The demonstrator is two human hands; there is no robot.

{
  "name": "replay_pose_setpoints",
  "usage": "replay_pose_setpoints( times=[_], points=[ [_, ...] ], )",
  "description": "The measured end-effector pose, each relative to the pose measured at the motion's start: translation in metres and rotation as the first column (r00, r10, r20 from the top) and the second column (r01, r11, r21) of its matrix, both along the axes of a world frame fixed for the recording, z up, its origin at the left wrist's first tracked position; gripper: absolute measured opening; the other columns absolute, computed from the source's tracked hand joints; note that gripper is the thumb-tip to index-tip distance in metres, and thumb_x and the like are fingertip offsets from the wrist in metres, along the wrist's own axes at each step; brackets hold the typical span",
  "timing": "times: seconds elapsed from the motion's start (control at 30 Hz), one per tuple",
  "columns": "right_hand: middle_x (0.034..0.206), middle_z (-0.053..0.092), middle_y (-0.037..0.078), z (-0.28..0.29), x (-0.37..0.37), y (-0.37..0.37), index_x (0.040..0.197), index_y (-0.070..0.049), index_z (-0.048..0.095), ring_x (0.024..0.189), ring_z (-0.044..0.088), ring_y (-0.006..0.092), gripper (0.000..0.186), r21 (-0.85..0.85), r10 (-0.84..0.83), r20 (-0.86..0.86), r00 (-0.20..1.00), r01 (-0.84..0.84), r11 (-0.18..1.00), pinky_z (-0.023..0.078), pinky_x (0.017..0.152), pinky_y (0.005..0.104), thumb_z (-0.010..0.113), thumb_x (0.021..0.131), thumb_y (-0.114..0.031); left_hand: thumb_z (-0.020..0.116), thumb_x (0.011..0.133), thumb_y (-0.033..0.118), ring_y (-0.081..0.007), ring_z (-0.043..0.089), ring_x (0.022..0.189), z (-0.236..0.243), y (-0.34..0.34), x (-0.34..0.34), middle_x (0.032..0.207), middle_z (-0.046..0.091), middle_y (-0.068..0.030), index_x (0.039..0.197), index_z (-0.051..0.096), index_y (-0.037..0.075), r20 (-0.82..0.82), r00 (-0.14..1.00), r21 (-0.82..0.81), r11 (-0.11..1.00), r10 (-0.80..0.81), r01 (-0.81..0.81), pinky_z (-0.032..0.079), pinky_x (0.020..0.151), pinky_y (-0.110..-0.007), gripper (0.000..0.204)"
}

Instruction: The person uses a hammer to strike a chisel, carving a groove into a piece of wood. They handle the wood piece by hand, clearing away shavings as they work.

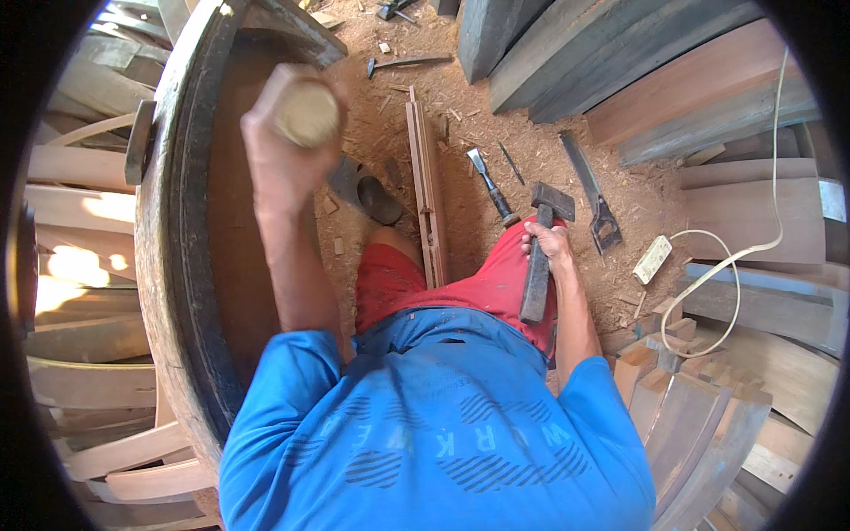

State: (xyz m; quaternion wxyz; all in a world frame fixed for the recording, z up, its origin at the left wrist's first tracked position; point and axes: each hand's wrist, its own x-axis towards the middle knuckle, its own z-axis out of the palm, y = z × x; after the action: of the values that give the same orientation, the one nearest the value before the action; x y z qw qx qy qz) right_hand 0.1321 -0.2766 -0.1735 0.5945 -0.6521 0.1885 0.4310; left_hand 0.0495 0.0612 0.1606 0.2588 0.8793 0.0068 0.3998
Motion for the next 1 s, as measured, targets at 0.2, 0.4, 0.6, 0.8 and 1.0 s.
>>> replay_pose_setpoints(
  times=[0.2, 0.4, 0.6, 0.8, 1.0],
  points=[
    [0.075, 0.070, 0.004, 0.007, 0.001, -0.001, 0.090, -0.009, 0.068, 0.057, 0.067, 0.0147, 0.021, 0.009, 0.023, -0.024, 0.999, -0.022, 1.000, 0.056, 0.046, 0.0312, 0.076, 0.091, -0.028, 0.078, 0.085, 0.016, -0.0313, 0.070, 0.085, -0.220, 0.045, -0.083, 0.088, 0.068, -0.0205, 0.092, 0.062, 0.002, -0.701, 0.706, -0.325, 0.834, 0.104, -0.445, 0.053, 0.074, -0.042, 0.022],
    [0.075, 0.070, 0.006, 0.009, 0.003, 0.003, 0.089, -0.005, 0.069, 0.057, 0.067, 0.0163, 0.023, -0.012, 0.030, -0.021, 0.999, -0.031, 0.999, 0.055, 0.047, 0.0341, 0.077, 0.091, -0.026, 0.079, 0.082, 0.024, -0.0409, 0.066, 0.112, -0.324, 0.062, -0.162, 0.115, 0.069, -0.0253, 0.117, 0.062, 0.002, -0.857, 0.463, -0.189, 0.699, 0.225, -0.690, 0.053, 0.092, -0.048, 0.044],
    [0.076, 0.071, 0.005, 0.006, 0.004, 0.004, 0.094, -0.008, 0.069, 0.057, 0.067, 0.0147, 0.021, -0.048, 0.048, -0.032, 0.998, -0.049, 0.998, 0.056, 0.046, 0.0316, 0.076, 0.091, -0.028, 0.081, 0.082, 0.028, -0.0420, 0.068, 0.105, -0.339, 0.057, -0.160, 0.114, 0.069, -0.0266, 0.120, 0.061, 0.000, -0.735, 0.506, -0.009, 0.741, 0.451, -0.672, 0.054, 0.090, -0.046, 0.051],
    [0.077, 0.071, 0.007, 0.010, 0.005, 0.008, 0.091, -0.005, 0.068, 0.057, 0.068, 0.0165, 0.022, -0.047, 0.040, -0.028, 0.999, -0.041, 0.998, 0.055, 0.047, 0.0336, 0.077, 0.090, -0.025, 0.079, 0.084, 0.041, -0.0375, 0.071, 0.084, -0.316, 0.014, -0.090, 0.091, 0.072, -0.0197, 0.110, 0.064, 0.002, -0.728, 0.685, -0.456, 0.744, 0.003, -0.488, 0.055, 0.075, -0.043, 0.048],
    [0.076, 0.071, 0.005, 0.004, 0.004, 0.003, 0.091, -0.009, 0.068, 0.056, 0.068, 0.0149, 0.020, -0.026, 0.042, -0.028, 0.999, -0.042, 0.999, 0.056, 0.045, 0.0319, 0.076, 0.092, -0.027, 0.073, 0.090, 0.037, -0.0419, 0.069, 0.076, -0.321, -0.024, -0.056, 0.079, 0.068, -0.0222, 0.093, 0.060, 0.003, -0.786, 0.618, -0.307, 0.848, 0.030, -0.432, 0.053, 0.069, -0.048, 0.036]
  ],
)
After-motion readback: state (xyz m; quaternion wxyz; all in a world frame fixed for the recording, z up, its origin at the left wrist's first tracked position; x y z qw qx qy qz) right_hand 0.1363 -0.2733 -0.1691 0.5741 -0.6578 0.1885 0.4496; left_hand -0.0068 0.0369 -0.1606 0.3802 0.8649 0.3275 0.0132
